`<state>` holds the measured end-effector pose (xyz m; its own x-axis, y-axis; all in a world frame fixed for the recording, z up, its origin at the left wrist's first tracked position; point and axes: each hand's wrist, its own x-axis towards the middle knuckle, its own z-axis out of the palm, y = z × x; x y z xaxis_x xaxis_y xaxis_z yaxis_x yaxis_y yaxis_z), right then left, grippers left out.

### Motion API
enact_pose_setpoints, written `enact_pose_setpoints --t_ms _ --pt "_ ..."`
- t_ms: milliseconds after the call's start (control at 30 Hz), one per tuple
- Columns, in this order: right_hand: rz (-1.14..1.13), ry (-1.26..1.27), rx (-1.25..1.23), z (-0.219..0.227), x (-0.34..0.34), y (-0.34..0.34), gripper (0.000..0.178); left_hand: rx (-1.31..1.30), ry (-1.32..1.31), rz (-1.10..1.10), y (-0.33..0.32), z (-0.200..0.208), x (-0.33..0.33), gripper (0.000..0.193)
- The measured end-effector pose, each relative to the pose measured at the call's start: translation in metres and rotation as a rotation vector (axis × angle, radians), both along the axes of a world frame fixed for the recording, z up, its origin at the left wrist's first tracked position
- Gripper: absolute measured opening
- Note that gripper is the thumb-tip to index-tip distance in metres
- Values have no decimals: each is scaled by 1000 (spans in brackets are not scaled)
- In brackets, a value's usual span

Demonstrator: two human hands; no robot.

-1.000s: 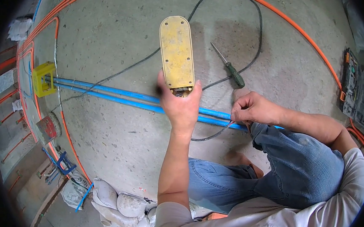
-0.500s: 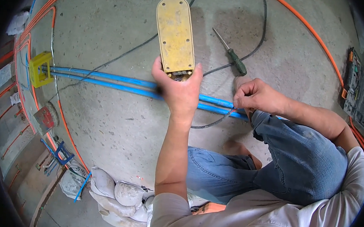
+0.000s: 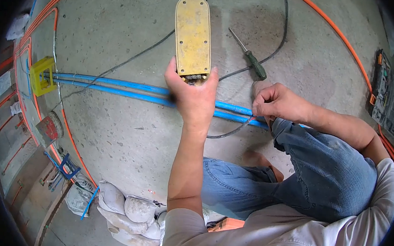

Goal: Repairing and wiring an electrical extension cord socket.

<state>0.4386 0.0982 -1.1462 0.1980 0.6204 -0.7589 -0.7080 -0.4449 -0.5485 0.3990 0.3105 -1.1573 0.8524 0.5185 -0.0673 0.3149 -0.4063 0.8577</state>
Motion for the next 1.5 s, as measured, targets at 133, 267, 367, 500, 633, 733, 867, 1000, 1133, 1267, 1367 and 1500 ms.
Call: enact_pose_setpoints --t_ms 133,267,367,500,633,733,867,1000,1133,1267,1367,1500 --pt "-35 -59 49 -2 -2 -2 20 -6 50 16 -1 4 2 79" --pt "-23 -52 41 0 -1 0 19 -20 43 38 3 -2 0 80" --pt "-27 -49 28 0 -1 0 19 19 88 44 2 -2 1 81" --pt "-22 -54 38 -1 -2 0 19 30 88 41 2 -1 0 81" --pt "-3 -53 61 1 0 0 17 -50 91 54 1 6 2 80" --pt "12 -56 47 2 0 -1 17 7 97 49 0 5 2 79" --pt "-26 -64 82 -2 -2 -1 17 -34 60 54 1 3 1 78" --pt "-36 -33 69 -5 -2 0 17 -67 49 48 1 3 2 74" --pt "-49 -3 43 -1 -1 0 16 -85 65 59 1 3 3 70" --pt "-54 -4 43 -1 -2 2 15 -114 38 56 3 1 2 69" --pt "-39 -16 39 -3 -1 2 15 -154 45 59 2 4 3 69" --pt "-37 -29 46 -3 -1 2 15 -131 7 55 4 -1 2 71"
